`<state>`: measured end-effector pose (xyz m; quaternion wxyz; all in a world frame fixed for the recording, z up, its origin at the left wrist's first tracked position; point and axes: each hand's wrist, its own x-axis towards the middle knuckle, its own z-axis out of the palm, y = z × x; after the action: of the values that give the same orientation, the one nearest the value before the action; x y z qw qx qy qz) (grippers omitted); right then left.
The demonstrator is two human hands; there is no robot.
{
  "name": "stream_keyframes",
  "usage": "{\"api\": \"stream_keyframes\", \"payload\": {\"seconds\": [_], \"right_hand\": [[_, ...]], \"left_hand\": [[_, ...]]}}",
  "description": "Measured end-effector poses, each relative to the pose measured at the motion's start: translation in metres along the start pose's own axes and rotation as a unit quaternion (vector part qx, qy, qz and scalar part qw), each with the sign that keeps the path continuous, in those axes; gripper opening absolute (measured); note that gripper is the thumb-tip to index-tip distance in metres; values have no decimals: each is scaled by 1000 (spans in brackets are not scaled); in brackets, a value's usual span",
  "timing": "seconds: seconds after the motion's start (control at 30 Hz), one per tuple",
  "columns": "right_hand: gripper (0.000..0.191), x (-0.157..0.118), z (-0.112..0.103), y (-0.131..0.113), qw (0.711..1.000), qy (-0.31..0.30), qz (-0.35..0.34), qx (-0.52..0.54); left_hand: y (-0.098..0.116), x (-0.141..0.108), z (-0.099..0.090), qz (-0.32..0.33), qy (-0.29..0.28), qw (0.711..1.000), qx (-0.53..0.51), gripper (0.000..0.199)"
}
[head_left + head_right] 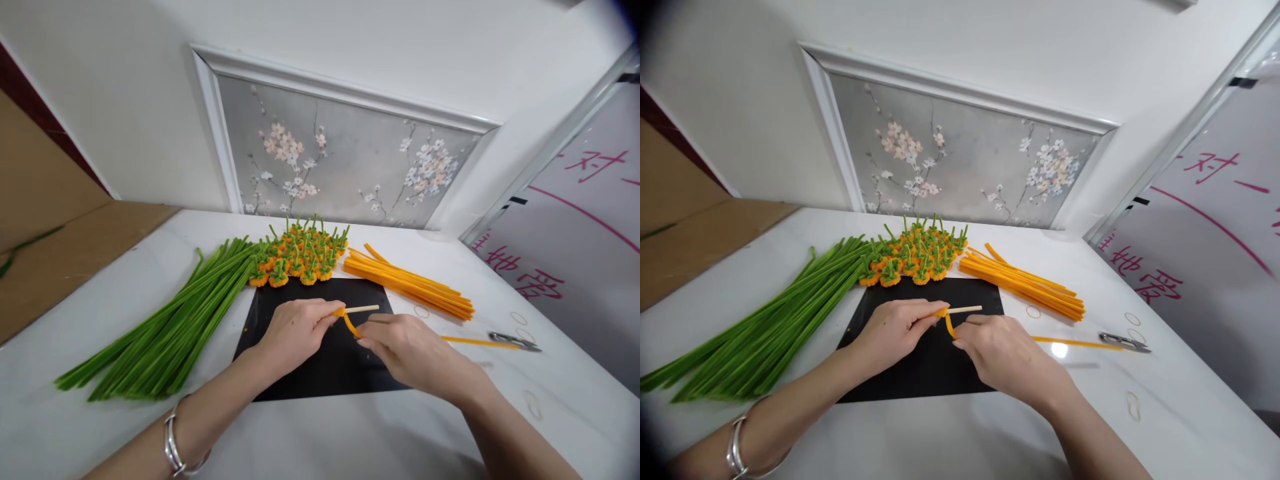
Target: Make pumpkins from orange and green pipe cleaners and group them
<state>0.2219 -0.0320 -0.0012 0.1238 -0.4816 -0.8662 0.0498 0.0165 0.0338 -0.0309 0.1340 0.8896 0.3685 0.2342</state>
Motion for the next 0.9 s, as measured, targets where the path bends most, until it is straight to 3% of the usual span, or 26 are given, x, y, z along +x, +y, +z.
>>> {"api": "stream_keyframes", "payload": {"seconds": [0.2,0.43,0.53,0.67,0.8,0.9], "right_hand": [[26,1,-4,5,997,72,-14,22],[19,6,0,19,986,126,17,107],[18,9,3,27,982,113,44,147],[25,10,6,35,982,53,77,166],[38,9,9,39,986,18,70,147],[34,8,10,36,985,18,77,151]], "left_hand": [[4,-1,1,38,-33,998,31,28],[10,-2,-2,91,-73,993,-11,26],[15,-2,-5,107,-93,989,-33,22],[19,-1,-8,111,-97,985,-86,22],[18,-2,-7,64,-71,987,-133,24],[16,-2,-5,19,-46,988,-146,35]]}}
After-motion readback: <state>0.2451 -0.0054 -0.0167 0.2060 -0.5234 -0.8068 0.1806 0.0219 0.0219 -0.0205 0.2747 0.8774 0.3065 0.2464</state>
